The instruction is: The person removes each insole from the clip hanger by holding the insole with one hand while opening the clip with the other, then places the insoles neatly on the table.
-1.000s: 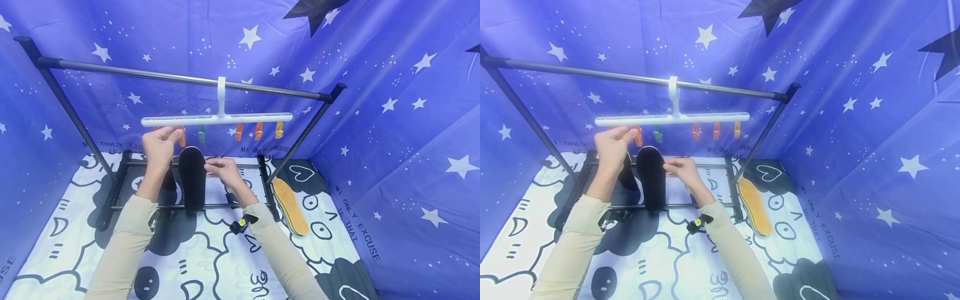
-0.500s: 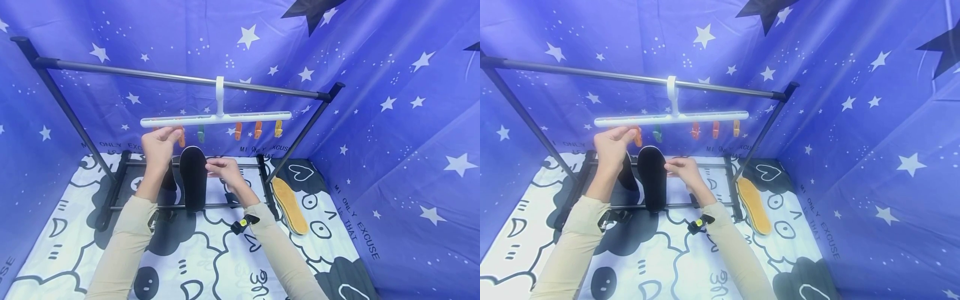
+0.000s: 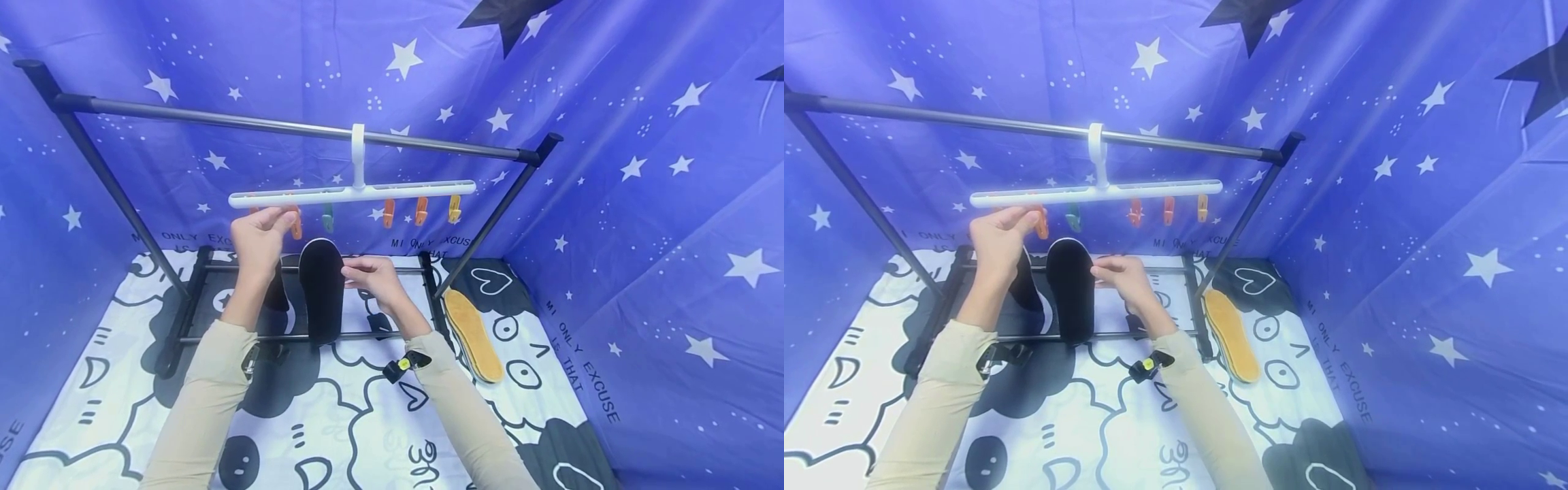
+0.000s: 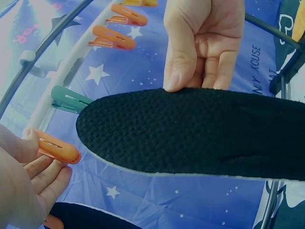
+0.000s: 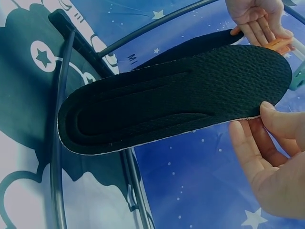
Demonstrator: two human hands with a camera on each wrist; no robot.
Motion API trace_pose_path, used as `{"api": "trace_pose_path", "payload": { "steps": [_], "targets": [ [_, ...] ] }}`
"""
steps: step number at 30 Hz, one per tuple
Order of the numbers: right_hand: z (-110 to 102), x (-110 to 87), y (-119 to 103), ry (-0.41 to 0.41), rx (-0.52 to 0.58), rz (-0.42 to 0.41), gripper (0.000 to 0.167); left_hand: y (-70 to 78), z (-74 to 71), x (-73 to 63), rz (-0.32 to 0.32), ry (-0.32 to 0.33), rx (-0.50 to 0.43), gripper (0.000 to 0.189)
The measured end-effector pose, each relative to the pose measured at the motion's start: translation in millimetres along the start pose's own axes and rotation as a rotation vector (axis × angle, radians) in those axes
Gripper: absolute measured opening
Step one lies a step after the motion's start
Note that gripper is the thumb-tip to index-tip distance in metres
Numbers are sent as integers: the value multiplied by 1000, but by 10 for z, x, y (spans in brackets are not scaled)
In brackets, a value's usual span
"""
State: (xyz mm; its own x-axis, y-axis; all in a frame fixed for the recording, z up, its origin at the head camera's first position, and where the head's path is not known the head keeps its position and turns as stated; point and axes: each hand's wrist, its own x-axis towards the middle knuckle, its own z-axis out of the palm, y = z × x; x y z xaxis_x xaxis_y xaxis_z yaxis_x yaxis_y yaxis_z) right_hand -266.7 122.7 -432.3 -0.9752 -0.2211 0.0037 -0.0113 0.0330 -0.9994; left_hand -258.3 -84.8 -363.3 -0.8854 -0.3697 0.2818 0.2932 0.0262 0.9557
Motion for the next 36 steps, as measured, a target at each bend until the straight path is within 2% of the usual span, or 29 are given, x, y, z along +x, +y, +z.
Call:
{"api": "trace_pose_path", "payload": {
  "steps": [12, 17, 24, 36],
  "targets": [
    [-211, -84, -33, 24, 63, 7, 29, 5, 12, 0, -12, 7, 2, 18],
    [-312, -110, -51, 30, 62, 11, 29, -9, 21, 12, 8, 17, -12, 17],
    [-464, -160, -87, 46, 30, 28, 29, -17, 30, 13, -6, 21, 5, 18],
    [-720, -213, -85, 75, 39, -13, 29, -22, 22, -4, 45, -13, -44, 15]
  ]
}}
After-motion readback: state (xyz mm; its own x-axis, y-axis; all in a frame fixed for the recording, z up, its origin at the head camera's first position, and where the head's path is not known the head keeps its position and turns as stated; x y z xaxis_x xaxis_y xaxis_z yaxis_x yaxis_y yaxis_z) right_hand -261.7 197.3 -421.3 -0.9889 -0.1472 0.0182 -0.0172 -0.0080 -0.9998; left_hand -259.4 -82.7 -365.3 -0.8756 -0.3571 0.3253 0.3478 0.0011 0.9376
